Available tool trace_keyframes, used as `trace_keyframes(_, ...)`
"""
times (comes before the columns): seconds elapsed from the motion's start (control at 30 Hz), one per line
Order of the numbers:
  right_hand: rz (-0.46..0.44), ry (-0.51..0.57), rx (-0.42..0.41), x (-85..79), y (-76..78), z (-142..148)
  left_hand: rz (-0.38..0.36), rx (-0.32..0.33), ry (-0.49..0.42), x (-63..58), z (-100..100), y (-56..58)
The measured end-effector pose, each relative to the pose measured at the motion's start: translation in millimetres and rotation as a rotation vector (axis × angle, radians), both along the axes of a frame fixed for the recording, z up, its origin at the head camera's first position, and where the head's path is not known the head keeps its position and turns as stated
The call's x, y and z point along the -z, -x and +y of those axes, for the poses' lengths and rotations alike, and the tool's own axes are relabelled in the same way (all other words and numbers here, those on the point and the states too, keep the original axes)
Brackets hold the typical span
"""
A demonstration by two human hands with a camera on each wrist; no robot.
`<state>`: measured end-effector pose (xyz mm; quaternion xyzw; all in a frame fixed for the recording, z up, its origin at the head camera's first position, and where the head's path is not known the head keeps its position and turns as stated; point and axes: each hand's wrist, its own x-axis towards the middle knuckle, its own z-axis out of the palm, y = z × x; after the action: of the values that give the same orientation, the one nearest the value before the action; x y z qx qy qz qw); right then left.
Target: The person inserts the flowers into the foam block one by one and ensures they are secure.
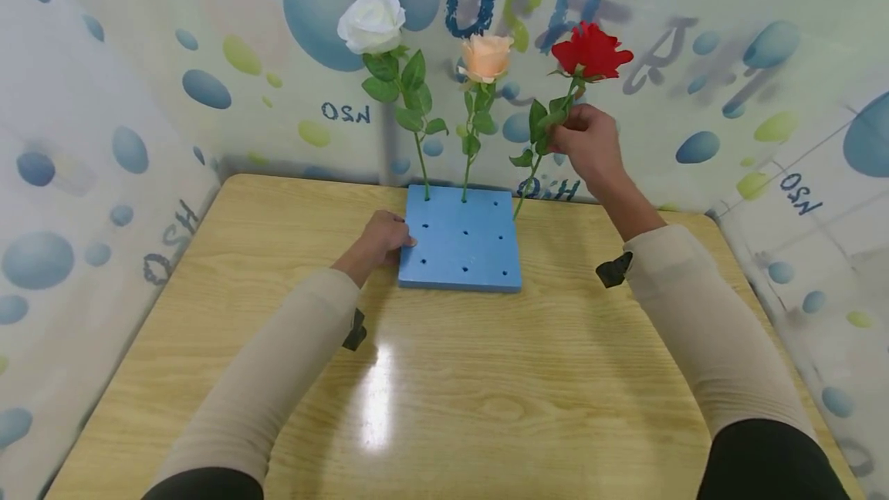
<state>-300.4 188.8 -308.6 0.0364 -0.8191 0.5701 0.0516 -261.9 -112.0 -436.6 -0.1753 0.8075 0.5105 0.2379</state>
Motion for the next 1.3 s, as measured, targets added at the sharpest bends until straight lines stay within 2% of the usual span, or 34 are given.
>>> trace_keyframes(0.2,0.015,0.037,0.02,7.2,10.0,-4.5,0.0,0.001,0.005,0.1,1.4,0.2)
trace_keyframes(0.57,0.035,0.032,0.081,18.3,23.4,-17.7,-0.014,-0.004,0.006,-0.4,0.5,0.8)
trace_keyframes(0.83,0.049,-0.045,0.072,25.2,28.0,-26.3,-0.02,-0.004,-0.003,-2.1,0.7,-1.2)
trace_keyframes(1.3,0.076,-0.105,0.043,33.8,30.7,-35.7,-0.001,-0.01,0.001,-0.6,1.4,-0.7)
